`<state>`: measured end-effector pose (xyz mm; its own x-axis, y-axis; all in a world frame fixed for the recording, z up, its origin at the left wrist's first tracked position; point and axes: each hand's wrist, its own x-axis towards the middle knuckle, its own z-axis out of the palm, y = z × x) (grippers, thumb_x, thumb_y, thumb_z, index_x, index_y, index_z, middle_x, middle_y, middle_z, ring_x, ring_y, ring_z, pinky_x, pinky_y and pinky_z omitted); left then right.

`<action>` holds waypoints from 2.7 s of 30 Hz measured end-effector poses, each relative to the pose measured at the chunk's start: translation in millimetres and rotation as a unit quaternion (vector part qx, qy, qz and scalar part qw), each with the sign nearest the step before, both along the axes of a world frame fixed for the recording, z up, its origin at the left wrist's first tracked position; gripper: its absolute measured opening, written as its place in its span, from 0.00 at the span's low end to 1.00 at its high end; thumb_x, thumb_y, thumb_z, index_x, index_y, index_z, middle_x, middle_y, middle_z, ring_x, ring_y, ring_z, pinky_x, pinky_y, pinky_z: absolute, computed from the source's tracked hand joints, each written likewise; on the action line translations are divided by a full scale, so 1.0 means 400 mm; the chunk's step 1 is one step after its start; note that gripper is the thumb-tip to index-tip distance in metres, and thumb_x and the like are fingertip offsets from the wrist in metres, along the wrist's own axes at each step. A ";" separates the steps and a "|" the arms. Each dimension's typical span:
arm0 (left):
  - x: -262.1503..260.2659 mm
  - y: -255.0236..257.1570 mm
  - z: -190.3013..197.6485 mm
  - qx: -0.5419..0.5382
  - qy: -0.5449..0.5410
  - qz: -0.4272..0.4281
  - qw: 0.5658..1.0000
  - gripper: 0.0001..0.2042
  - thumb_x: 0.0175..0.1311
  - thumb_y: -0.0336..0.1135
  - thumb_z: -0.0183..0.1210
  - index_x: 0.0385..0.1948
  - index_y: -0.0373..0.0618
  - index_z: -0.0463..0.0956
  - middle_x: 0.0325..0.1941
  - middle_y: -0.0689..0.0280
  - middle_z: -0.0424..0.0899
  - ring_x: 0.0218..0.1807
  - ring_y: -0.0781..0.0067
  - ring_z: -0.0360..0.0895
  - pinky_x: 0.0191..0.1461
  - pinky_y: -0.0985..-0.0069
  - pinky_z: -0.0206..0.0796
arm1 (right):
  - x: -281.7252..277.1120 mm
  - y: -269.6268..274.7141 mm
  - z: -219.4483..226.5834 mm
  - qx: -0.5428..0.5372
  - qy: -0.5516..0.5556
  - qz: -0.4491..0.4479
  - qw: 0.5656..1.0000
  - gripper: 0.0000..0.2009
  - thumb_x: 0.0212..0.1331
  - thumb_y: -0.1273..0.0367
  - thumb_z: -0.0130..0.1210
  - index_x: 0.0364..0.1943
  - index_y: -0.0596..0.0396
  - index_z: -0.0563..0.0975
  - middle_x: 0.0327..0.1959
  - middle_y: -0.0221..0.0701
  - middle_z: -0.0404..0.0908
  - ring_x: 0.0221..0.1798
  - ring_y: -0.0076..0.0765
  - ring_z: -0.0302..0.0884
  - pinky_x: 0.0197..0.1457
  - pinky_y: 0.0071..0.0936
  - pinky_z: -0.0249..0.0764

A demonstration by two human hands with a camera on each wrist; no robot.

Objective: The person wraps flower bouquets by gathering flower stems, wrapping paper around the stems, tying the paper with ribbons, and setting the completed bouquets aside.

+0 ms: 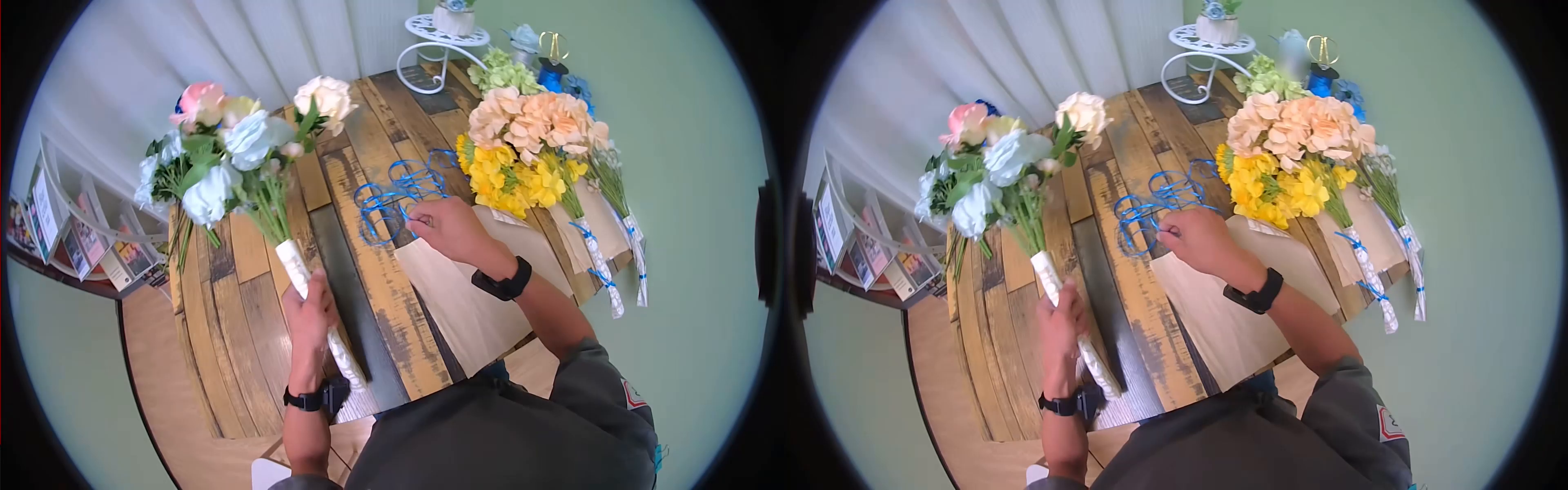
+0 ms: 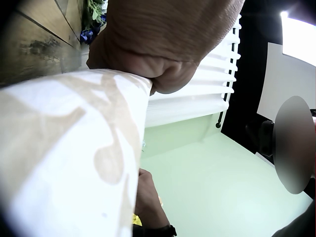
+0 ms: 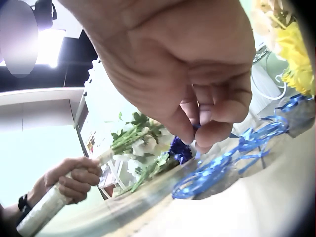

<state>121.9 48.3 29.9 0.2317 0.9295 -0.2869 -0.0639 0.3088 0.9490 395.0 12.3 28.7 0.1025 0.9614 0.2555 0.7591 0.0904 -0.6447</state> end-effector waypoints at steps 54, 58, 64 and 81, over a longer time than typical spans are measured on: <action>0.033 -0.030 -0.031 -0.006 -0.015 -0.033 0.999 0.10 0.67 0.39 0.61 0.35 0.46 0.70 0.15 0.75 0.60 0.10 0.85 0.55 0.12 0.82 0.45 | -0.094 -0.096 0.012 -0.044 0.196 0.096 0.975 0.10 0.55 0.64 0.60 0.30 0.57 0.84 0.24 0.40 0.83 0.31 0.47 0.82 0.36 0.39 0.74; 0.037 -0.034 -0.014 -0.007 -0.020 -0.024 0.999 0.10 0.67 0.39 0.60 0.34 0.46 0.69 0.16 0.75 0.60 0.10 0.85 0.55 0.11 0.82 0.45 | -0.099 -0.086 0.016 -0.062 0.191 0.100 0.974 0.10 0.55 0.64 0.60 0.29 0.57 0.84 0.25 0.40 0.82 0.31 0.47 0.82 0.36 0.39 0.74; 0.027 -0.016 -0.025 -0.012 -0.026 -0.025 0.999 0.08 0.68 0.37 0.59 0.35 0.46 0.70 0.16 0.74 0.60 0.10 0.85 0.55 0.11 0.82 0.46 | -0.086 -0.074 -0.010 -0.002 0.181 0.117 0.977 0.11 0.60 0.63 0.60 0.31 0.58 0.82 0.18 0.35 0.78 0.21 0.36 0.74 0.29 0.34 0.68; 0.016 -0.014 -0.033 -0.018 -0.028 -0.016 0.999 0.08 0.68 0.37 0.59 0.37 0.47 0.70 0.15 0.77 0.58 0.11 0.85 0.54 0.12 0.82 0.44 | -0.088 -0.047 -0.038 -0.005 0.132 0.046 0.990 0.10 0.57 0.64 0.59 0.30 0.56 0.83 0.22 0.38 0.81 0.27 0.50 0.79 0.32 0.41 0.71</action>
<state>128.4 42.7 16.7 0.2782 0.9104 -0.3061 -0.1063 0.3459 0.9322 359.7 -6.4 13.5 0.0764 0.9720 0.2221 0.5520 0.1443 -0.8213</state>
